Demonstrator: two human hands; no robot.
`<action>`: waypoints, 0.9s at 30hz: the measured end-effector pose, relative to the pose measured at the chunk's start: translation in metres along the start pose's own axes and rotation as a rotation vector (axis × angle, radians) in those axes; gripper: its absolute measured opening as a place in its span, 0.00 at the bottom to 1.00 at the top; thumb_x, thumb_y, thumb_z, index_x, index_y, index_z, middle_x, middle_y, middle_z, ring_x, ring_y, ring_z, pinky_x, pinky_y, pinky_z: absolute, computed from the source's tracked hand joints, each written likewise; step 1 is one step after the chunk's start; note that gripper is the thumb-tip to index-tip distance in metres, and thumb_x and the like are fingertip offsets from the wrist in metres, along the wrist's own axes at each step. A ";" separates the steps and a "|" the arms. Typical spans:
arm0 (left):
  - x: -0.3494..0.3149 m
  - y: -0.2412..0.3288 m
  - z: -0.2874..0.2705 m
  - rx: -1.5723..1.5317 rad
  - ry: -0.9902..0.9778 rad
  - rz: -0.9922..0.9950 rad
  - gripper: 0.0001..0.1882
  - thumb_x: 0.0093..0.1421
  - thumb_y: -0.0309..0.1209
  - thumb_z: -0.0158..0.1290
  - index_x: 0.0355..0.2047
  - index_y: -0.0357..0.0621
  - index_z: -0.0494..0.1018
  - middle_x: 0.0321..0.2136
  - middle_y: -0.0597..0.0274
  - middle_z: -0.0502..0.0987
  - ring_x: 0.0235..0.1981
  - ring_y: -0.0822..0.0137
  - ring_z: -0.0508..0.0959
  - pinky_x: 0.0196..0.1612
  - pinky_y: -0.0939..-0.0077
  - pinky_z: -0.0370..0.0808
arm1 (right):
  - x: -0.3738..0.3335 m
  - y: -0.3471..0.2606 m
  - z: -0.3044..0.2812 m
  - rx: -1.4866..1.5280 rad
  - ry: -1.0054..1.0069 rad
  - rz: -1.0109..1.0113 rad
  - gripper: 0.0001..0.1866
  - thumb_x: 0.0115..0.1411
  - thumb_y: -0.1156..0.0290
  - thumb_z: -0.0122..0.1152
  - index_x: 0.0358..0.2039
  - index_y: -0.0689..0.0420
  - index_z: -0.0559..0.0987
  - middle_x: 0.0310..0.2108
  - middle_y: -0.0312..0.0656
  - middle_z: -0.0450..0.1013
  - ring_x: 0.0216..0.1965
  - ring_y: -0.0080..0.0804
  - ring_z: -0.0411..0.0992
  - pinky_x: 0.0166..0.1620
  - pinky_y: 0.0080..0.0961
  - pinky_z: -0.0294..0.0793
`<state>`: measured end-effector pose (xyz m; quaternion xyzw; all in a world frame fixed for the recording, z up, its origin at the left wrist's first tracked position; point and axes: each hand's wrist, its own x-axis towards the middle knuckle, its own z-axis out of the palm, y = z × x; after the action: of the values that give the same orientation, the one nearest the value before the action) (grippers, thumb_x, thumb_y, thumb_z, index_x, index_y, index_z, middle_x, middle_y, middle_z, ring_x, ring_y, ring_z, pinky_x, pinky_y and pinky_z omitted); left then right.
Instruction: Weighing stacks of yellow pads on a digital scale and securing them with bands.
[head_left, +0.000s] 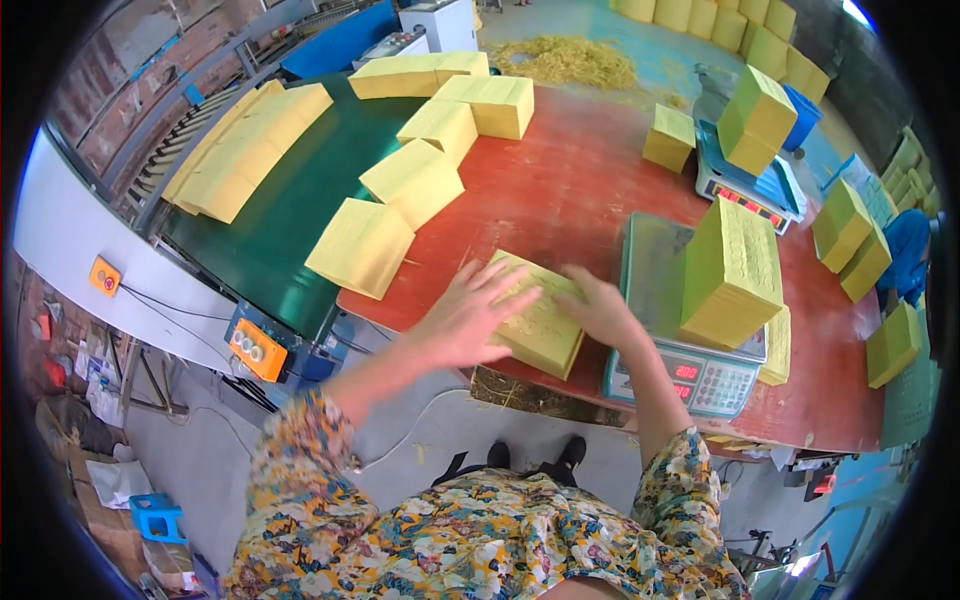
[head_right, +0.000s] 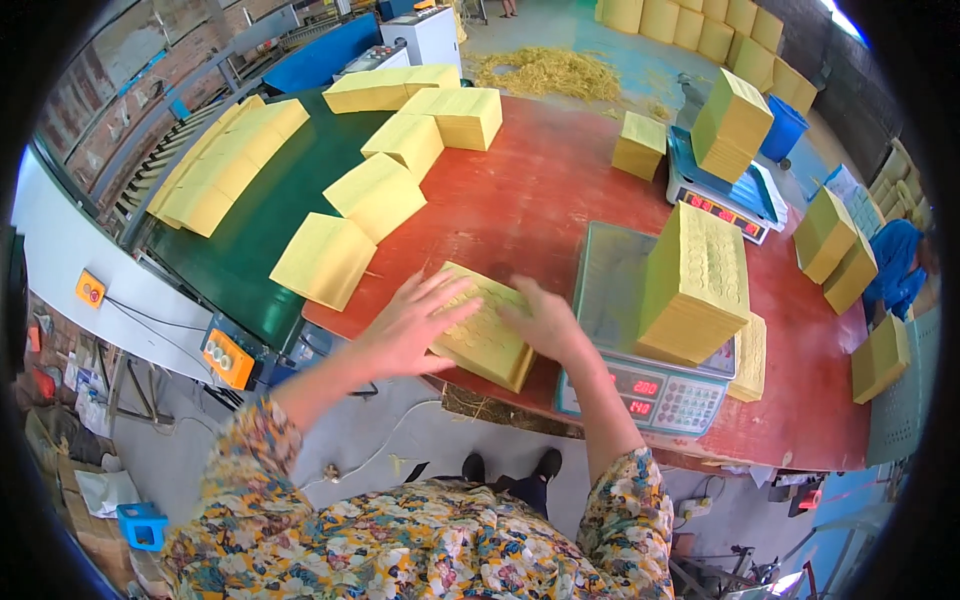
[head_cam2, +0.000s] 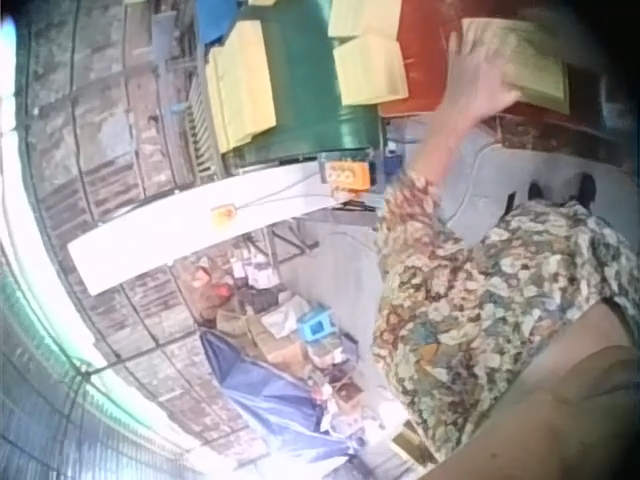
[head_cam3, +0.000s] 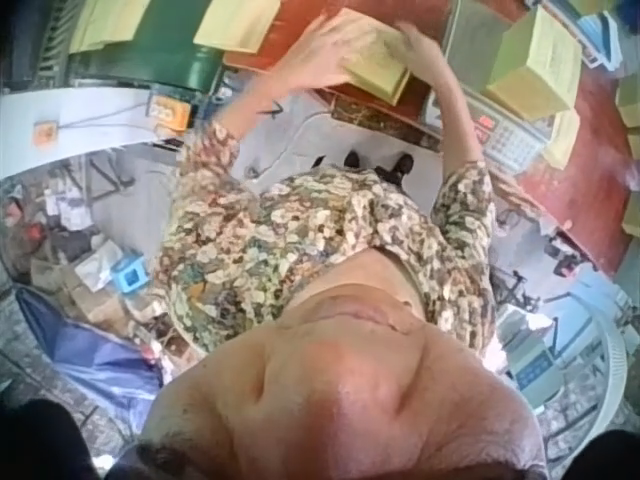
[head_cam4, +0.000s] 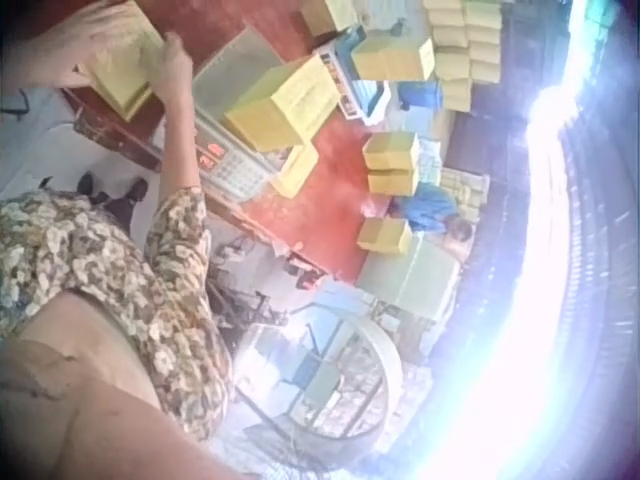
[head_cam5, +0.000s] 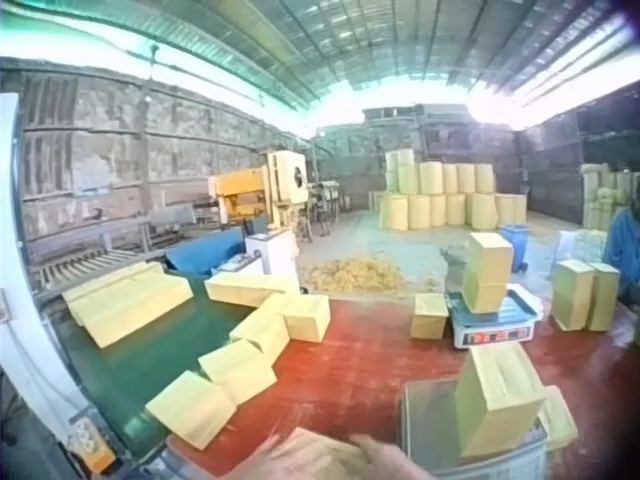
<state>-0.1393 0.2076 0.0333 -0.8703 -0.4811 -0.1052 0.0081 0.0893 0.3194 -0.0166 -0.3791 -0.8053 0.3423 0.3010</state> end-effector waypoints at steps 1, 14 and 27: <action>-0.021 0.008 0.012 -0.194 0.210 -0.199 0.39 0.49 0.38 0.65 0.61 0.45 0.63 0.61 0.46 0.62 0.61 0.48 0.64 0.62 0.55 0.61 | -0.009 0.002 0.005 -0.022 -0.128 0.106 0.31 0.59 0.56 0.61 0.58 0.60 0.69 0.48 0.58 0.74 0.52 0.54 0.72 0.54 0.40 0.71; -0.098 0.060 0.105 -2.044 0.526 -0.953 0.39 0.63 0.63 0.43 0.66 0.52 0.55 0.58 0.57 0.67 0.57 0.61 0.68 0.56 0.60 0.65 | -0.067 -0.065 0.062 -0.139 -0.102 0.245 0.31 0.58 0.49 0.59 0.51 0.64 0.72 0.39 0.57 0.77 0.42 0.54 0.76 0.44 0.43 0.74; -0.097 0.025 0.083 -2.105 0.654 -0.936 0.27 0.64 0.40 0.49 0.60 0.39 0.63 0.55 0.54 0.71 0.57 0.60 0.71 0.60 0.59 0.67 | -0.086 -0.028 0.054 0.147 0.168 0.230 0.37 0.64 0.47 0.54 0.60 0.68 0.65 0.55 0.64 0.68 0.57 0.52 0.69 0.56 0.37 0.70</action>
<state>-0.1540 0.1231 -0.0640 -0.1222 -0.4040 -0.6564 -0.6253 0.0838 0.2180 -0.0452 -0.4730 -0.7013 0.3998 0.3529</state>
